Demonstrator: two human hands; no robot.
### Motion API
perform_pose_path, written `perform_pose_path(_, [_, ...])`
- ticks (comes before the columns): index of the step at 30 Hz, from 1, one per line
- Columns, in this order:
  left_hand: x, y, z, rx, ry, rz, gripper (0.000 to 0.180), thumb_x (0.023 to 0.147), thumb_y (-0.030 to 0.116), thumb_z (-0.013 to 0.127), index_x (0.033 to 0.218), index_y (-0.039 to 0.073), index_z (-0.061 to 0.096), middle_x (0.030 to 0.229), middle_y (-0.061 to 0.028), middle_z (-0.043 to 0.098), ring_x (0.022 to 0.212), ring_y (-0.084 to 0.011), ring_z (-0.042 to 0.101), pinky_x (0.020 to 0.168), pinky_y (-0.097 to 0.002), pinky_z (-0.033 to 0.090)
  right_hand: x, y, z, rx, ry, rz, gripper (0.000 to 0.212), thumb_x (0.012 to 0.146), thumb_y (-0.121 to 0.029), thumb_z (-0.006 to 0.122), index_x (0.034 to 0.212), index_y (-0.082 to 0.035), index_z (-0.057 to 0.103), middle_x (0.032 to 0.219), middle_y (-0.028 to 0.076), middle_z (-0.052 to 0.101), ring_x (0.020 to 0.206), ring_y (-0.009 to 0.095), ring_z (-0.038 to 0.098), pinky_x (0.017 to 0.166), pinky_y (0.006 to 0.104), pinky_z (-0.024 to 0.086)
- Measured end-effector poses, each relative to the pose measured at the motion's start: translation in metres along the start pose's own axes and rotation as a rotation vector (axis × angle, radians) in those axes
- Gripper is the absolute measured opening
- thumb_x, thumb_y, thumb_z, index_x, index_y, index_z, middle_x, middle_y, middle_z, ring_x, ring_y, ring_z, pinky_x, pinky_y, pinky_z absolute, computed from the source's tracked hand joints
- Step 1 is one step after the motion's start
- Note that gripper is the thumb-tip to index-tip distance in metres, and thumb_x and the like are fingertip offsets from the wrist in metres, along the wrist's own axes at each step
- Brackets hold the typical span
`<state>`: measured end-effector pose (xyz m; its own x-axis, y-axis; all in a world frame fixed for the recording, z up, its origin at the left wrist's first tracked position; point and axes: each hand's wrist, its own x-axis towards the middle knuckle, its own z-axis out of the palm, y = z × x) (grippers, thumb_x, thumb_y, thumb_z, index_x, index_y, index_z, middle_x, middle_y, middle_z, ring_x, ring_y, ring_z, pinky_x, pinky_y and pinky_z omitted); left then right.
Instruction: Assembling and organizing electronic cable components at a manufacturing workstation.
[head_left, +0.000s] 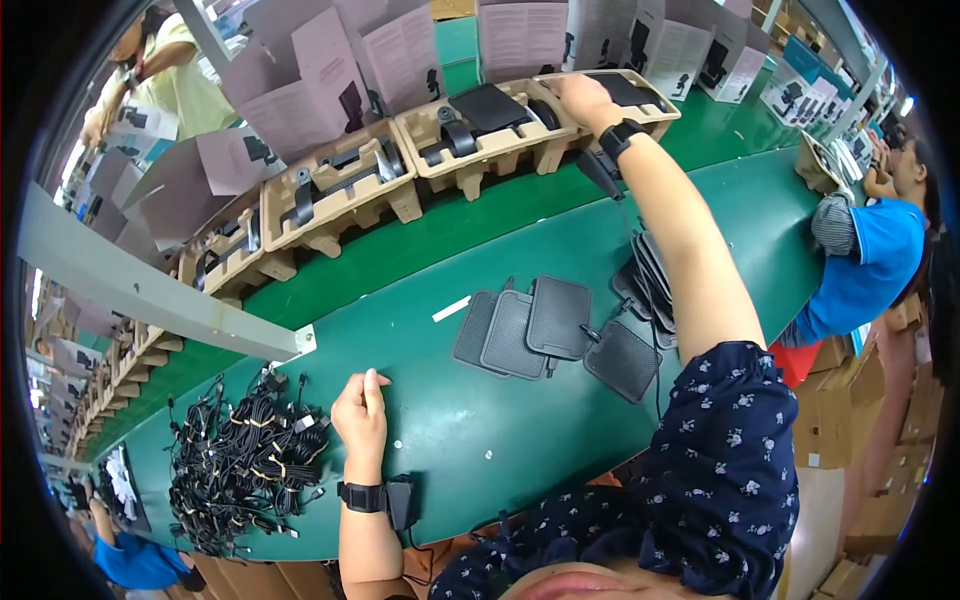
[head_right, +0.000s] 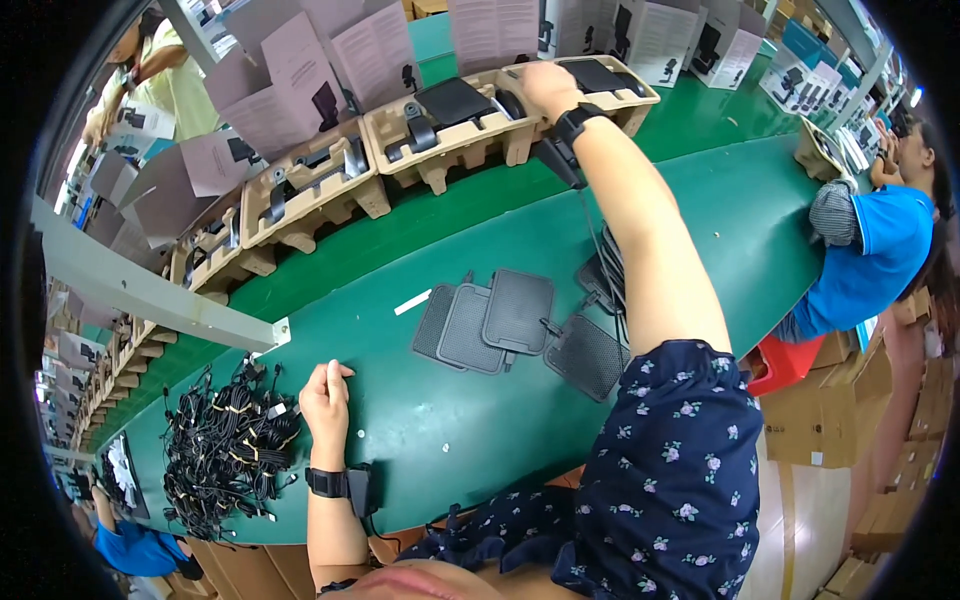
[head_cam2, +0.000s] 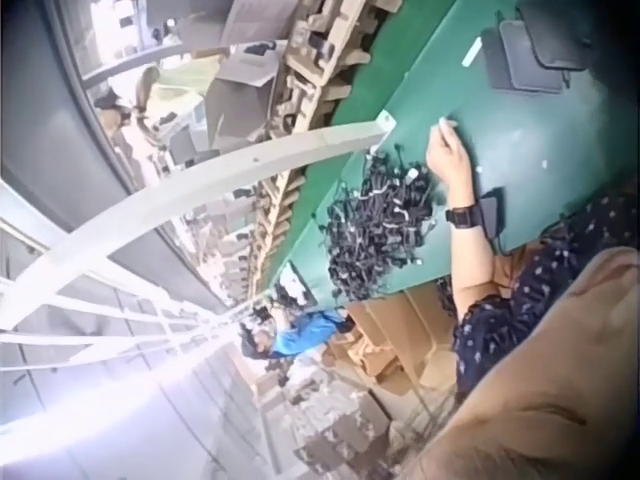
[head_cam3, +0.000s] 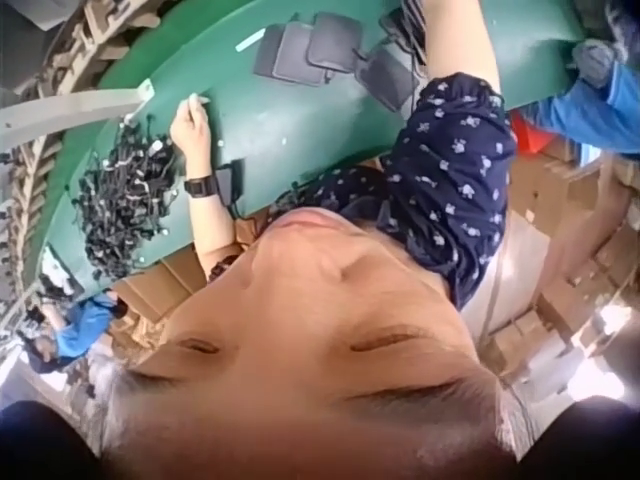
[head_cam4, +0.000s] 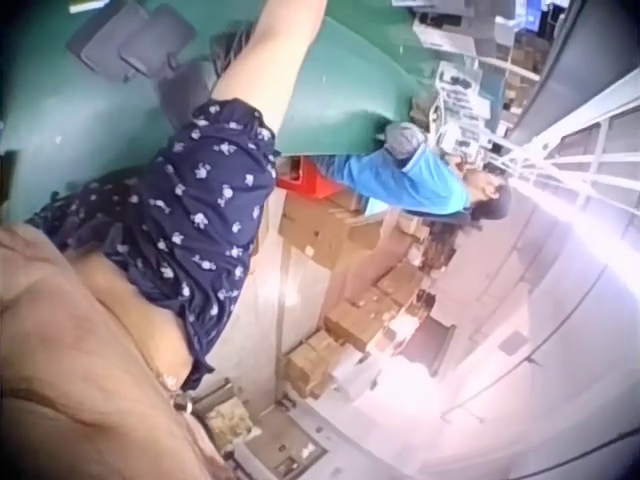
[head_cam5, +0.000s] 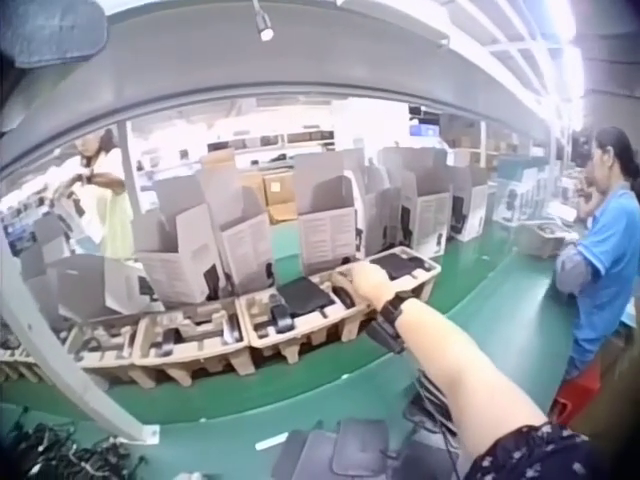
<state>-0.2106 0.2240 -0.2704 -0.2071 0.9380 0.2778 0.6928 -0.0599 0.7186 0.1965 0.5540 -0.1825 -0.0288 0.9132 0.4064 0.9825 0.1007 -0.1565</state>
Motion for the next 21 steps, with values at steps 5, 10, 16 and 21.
perform_pose_path(5, [0.002, 0.002, 0.003, 0.034, 0.037, 0.035, 0.028, 0.093, 0.017, 0.049, 0.071, 0.002, 0.059, 0.048, 0.0030, 0.041, 0.044, -0.0036, 0.037, 0.042, -0.0217, 0.029, -0.002, 0.000, 0.005, -0.042, 0.153, 0.041, 0.022, 0.083, -0.023, 0.053, 0.094, -0.009, 0.065, 0.092, 0.018, 0.063, 0.088, 0.034, 0.060, 0.075, 0.0439, 0.048])
perform_pose_path(10, [0.003, -0.008, 0.000, 0.038, 0.026, 0.056, 0.025, 0.091, 0.016, 0.051, 0.072, 0.002, 0.060, 0.049, 0.0021, 0.042, 0.044, -0.0042, 0.039, 0.043, -0.0218, 0.030, 0.003, -0.005, 0.012, -0.068, 0.180, -0.041, 0.016, 0.081, -0.017, 0.052, 0.091, -0.010, 0.063, 0.086, 0.018, 0.064, 0.084, 0.035, 0.061, 0.070, 0.0449, 0.047])
perform_pose_path(16, [0.005, -0.009, -0.001, 0.024, 0.015, 0.016, 0.024, 0.090, 0.018, 0.053, 0.072, 0.005, 0.061, 0.051, -0.0015, 0.047, 0.045, -0.0096, 0.043, 0.045, -0.0251, 0.033, 0.004, -0.025, 0.018, -0.444, 0.147, 0.035, 0.020, 0.082, -0.012, 0.050, 0.095, -0.005, 0.064, 0.085, 0.013, 0.067, 0.077, 0.029, 0.066, 0.064, 0.0381, 0.052])
perform_pose_path(21, [0.005, -0.017, -0.002, 0.023, -0.007, 0.026, 0.024, 0.092, 0.014, 0.050, 0.073, 0.001, 0.060, 0.050, 0.0012, 0.044, 0.045, -0.0046, 0.040, 0.044, -0.0216, 0.032, 0.002, -0.031, 0.022, -0.382, 0.215, 0.030, 0.018, 0.084, -0.014, 0.047, 0.093, -0.008, 0.061, 0.084, 0.012, 0.066, 0.079, 0.029, 0.065, 0.065, 0.0391, 0.052])
